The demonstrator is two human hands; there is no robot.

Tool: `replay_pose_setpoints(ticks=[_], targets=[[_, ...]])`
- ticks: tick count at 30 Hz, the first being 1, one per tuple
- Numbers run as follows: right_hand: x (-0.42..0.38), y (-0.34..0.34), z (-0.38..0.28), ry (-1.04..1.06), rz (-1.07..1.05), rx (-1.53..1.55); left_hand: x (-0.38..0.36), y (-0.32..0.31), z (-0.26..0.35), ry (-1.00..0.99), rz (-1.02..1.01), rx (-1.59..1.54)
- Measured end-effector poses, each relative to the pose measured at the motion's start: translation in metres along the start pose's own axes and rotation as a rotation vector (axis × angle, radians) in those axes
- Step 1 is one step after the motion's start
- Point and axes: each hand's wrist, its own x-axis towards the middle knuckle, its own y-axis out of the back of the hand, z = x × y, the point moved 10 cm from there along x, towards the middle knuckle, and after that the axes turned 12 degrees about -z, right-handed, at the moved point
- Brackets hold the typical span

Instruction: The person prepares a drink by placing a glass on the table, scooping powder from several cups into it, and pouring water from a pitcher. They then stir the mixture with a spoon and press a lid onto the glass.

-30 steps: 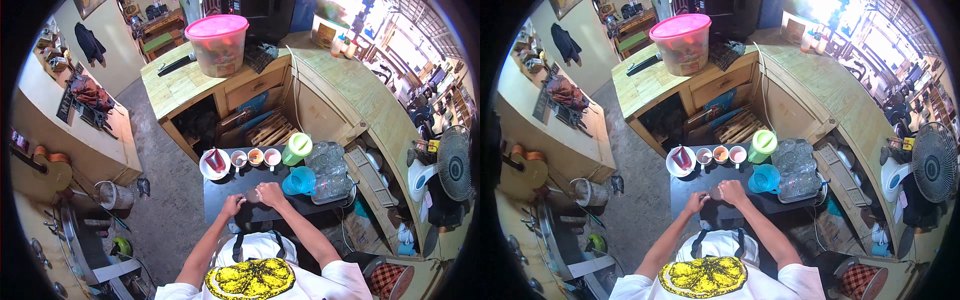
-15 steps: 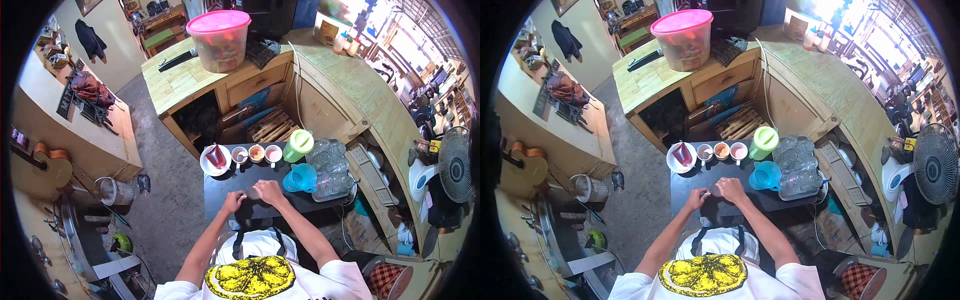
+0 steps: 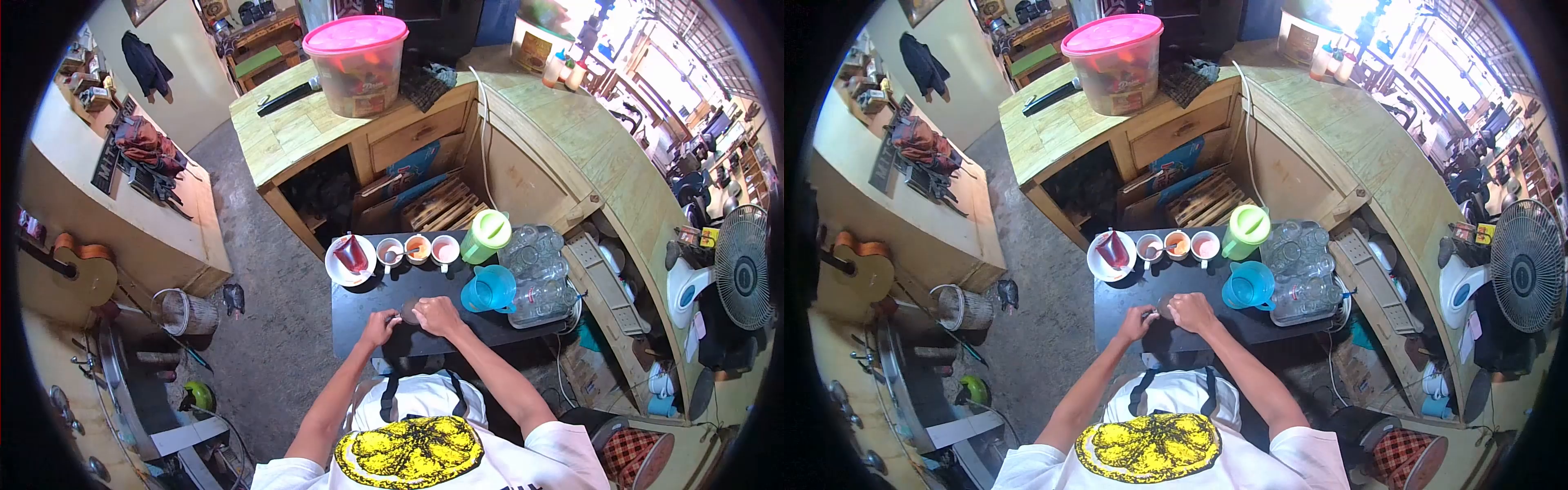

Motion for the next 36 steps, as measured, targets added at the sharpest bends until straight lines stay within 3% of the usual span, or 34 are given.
replay_pose_setpoints(ticks=[14,20,26,36], targets=[[-0.002,0.009,0.012,-0.055,0.083,-0.077,0.000,-0.001,-0.001,-0.048,0.005,-0.029],[-0.005,0.004,0.006,-0.035,0.034,-0.005,0.000,-0.002,-0.002,-0.023,-0.001,-0.026],[0.000,0.006,0.000,-0.002,0.114,0.069,0.001,-0.003,-0.007,-0.022,0.003,-0.016],[-0.006,0.008,0.013,-0.081,0.081,-0.059,-0.001,-0.002,0.000,-0.007,-0.014,-0.010]])
